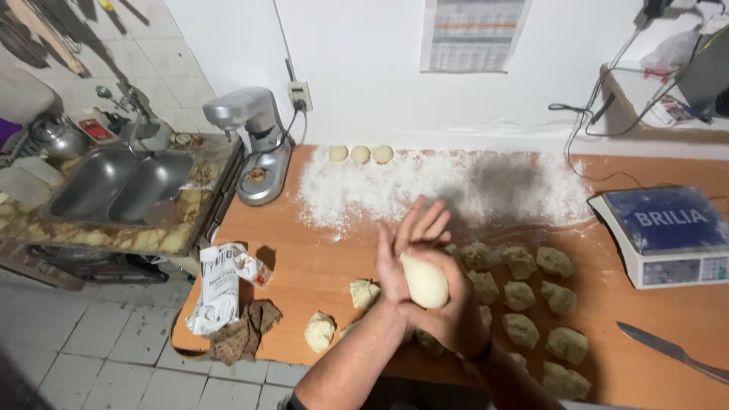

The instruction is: Shaping individual portions of pastry dough into smooth balls on a floured workbench.

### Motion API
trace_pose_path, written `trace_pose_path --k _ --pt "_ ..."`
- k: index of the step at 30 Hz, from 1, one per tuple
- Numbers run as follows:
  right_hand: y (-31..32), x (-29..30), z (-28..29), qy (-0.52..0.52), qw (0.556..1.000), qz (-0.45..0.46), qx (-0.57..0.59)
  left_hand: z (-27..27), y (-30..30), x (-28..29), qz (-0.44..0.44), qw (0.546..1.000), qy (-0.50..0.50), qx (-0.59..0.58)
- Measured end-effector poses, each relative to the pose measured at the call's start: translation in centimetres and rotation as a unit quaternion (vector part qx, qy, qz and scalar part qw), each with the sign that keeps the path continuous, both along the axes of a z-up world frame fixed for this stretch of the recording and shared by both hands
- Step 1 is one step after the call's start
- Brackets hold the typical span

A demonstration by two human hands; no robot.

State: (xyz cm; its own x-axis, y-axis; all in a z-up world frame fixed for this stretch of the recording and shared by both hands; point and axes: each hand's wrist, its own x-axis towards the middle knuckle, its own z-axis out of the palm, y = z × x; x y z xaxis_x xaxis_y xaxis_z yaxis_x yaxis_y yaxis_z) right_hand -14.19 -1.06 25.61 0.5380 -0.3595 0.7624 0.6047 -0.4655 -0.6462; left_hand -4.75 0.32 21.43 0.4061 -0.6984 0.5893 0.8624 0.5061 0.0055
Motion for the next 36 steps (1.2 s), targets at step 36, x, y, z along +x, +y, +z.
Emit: trace_pose_path --k 36 --pt "1.2 2.2 1.6 -0.009 0.997 -0.072 -0.031 1.3 0.2 1.6 -0.162 0.978 0.116 -0.065"
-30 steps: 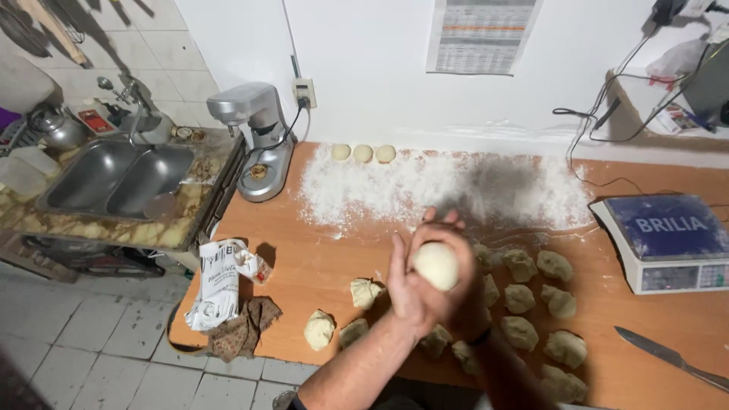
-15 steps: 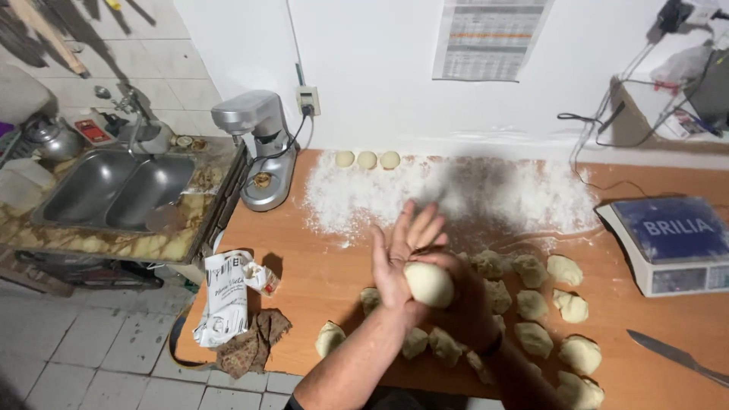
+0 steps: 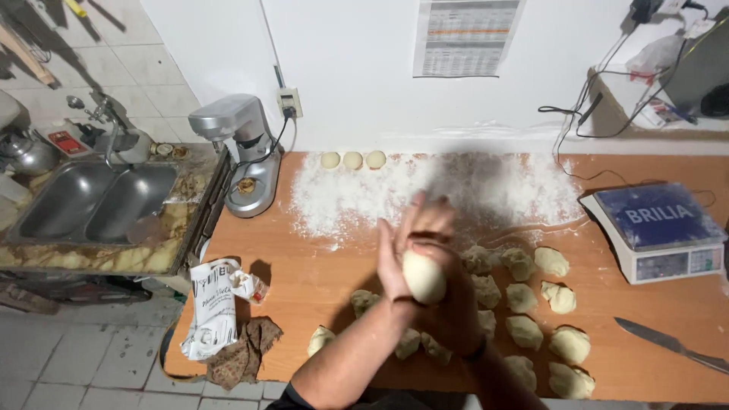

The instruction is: Shaping individual portions of pastry dough into smooth balls on a floured workbench.

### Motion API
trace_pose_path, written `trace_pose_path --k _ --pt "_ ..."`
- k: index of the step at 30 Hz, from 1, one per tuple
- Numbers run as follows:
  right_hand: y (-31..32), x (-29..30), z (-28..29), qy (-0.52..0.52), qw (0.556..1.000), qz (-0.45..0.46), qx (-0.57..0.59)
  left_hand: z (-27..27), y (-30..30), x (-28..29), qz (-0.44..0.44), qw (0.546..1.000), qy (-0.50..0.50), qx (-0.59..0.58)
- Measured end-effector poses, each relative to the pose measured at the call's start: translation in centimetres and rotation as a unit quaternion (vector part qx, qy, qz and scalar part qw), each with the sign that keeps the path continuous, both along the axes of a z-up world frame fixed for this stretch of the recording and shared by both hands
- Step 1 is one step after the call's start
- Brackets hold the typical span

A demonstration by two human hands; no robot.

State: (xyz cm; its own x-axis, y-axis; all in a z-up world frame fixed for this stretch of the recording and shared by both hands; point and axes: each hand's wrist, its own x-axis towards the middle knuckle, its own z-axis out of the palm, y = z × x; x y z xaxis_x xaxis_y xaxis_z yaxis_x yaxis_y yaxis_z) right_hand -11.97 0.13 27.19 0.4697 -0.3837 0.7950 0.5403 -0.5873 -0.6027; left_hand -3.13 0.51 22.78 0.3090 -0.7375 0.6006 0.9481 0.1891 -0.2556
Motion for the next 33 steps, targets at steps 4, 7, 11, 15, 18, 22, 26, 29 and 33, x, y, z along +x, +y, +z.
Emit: trace_pose_path --k 4,7,11,15,18,22,26,29,33 --pt "-3.4 -1.9 -2.4 0.096 0.995 0.014 0.004 -0.5 0.2 -0.7 0.140 0.983 -0.043 0.110" --pt "-3.6 -2.6 -2.3 0.092 0.996 -0.006 -0.012 1.8 -0.5 -3.8 -0.130 0.972 0.193 0.013" --pt "-1.7 -3.3 -1.6 0.150 0.987 -0.046 -0.041 -1.4 -1.5 0.0 0.112 0.974 -0.068 0.187" --pt "-7.3 -3.6 -7.0 0.159 0.979 -0.115 -0.058 1.4 -0.8 -4.3 0.082 0.989 -0.007 0.120" --pt "-5.1 -3.9 -3.5 0.118 0.991 -0.052 -0.026 1.5 -2.7 -5.2 -0.186 0.954 0.229 0.046" --pt "-7.3 -3.3 -5.6 0.028 0.996 0.076 0.044 0.6 -3.1 -3.1 0.177 0.954 -0.127 0.204" --pt "-6.9 -5.5 -3.8 0.045 0.995 0.077 0.036 4.8 -1.4 -9.0 -0.045 0.985 0.124 0.108" --pt "-3.7 -7.1 0.3 0.081 0.996 0.045 -0.007 0.2 -2.8 -6.1 0.117 0.985 -0.059 0.111" --pt "-6.7 -7.9 -3.0 0.139 0.989 0.050 -0.009 1.9 -1.3 -8.2 0.180 0.966 -0.054 0.178"
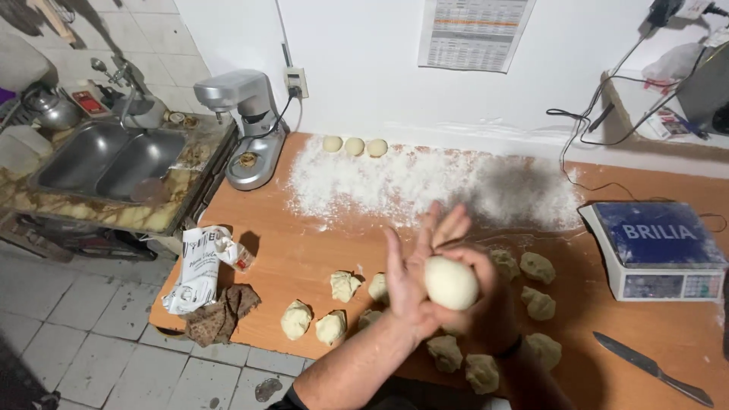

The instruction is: Shaping individual portions of pastry dough into smooth balls on a floured workbench.

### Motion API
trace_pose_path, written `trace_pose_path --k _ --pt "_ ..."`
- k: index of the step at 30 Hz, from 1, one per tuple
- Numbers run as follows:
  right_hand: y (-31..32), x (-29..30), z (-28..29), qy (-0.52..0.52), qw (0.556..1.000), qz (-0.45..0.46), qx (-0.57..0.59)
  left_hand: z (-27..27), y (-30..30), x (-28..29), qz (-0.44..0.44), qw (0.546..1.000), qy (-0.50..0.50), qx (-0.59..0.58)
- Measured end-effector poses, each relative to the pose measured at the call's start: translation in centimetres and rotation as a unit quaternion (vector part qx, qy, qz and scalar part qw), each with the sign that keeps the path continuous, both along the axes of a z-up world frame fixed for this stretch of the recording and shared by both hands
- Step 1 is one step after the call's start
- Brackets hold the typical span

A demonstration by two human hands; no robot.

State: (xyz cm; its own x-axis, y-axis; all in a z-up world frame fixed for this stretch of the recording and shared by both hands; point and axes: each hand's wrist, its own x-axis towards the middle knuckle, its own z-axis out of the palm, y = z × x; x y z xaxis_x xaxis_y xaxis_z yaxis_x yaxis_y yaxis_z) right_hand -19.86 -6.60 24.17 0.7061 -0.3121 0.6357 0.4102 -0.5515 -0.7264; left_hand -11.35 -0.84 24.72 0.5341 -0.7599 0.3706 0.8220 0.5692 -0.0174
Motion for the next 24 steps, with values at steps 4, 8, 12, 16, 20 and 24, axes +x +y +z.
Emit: trace_pose_path --k 4,8,12,16,20,24 --pt "2.8 1.0 2.6 -0.084 0.996 0.022 0.007 -1.0 -1.3 0.2 -0.029 0.998 -0.022 -0.060" --pt "0.1 0.2 -2.2 -0.063 0.996 -0.044 0.047 -0.4 0.2 1.0 0.056 0.988 -0.052 0.134" --pt "-0.2 0.9 0.5 -0.104 0.990 0.008 0.098 -0.6 -0.3 -1.3 0.081 0.976 -0.117 0.164" --pt "2.9 -0.7 0.6 -0.048 0.998 -0.035 0.027 -1.4 1.0 1.0 -0.041 0.998 -0.039 -0.018" --pt "-0.5 0.8 -1.3 -0.128 0.991 -0.002 0.029 1.5 3.5 -1.1 0.001 0.992 -0.070 0.105" --pt "3.7 -0.2 1.0 -0.091 0.995 -0.027 -0.004 1.5 3.7 0.5 -0.315 0.920 0.126 -0.194"
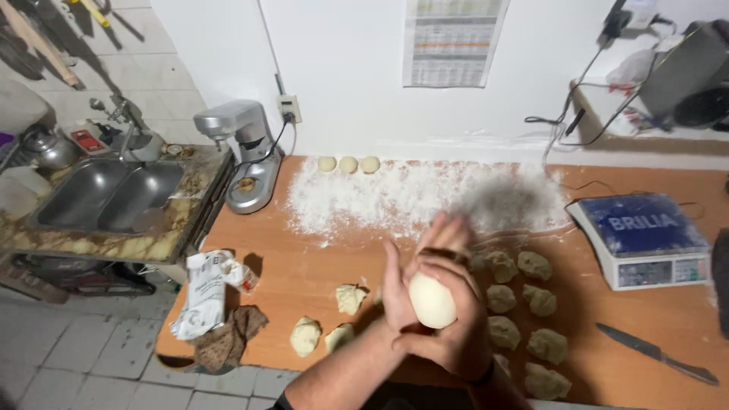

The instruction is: Shaping individual portions of pastry dough into smooth balls on a floured workbench.

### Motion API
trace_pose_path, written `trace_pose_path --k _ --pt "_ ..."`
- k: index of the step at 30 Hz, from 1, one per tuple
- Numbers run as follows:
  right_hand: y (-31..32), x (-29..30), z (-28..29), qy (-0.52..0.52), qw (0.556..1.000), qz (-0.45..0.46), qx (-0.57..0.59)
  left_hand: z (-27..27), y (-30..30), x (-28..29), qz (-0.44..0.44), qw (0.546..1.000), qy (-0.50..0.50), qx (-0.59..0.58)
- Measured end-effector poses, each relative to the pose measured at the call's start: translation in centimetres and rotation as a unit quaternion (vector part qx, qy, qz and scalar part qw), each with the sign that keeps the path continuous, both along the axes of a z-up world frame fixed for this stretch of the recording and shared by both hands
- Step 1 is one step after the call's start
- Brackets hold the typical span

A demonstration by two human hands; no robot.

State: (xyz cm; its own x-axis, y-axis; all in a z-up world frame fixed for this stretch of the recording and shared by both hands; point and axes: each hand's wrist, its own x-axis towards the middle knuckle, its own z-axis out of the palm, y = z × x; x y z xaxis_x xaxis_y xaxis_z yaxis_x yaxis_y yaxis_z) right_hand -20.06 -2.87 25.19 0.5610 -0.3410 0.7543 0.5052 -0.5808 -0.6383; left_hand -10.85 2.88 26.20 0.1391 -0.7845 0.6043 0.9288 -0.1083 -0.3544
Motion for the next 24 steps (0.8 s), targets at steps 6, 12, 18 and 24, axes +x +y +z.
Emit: trace_pose_path --k 6,12,18,24 --pt "0.9 2.9 -0.9 -0.074 0.989 -0.105 -0.066 0.2 1.3 1.1 0.194 0.961 -0.115 0.160" --pt "5.2 4.1 0.3 0.054 0.995 -0.071 -0.044 -3.9 2.2 6.5 0.289 0.914 -0.249 0.137" --pt "6.7 6.7 -4.9 0.129 0.970 -0.161 0.132 -2.0 4.8 7.8 -0.152 0.930 0.271 0.196" --pt "11.8 8.6 0.2 0.051 0.997 -0.037 -0.040 -3.7 7.5 10.1 0.238 0.947 -0.134 0.167"
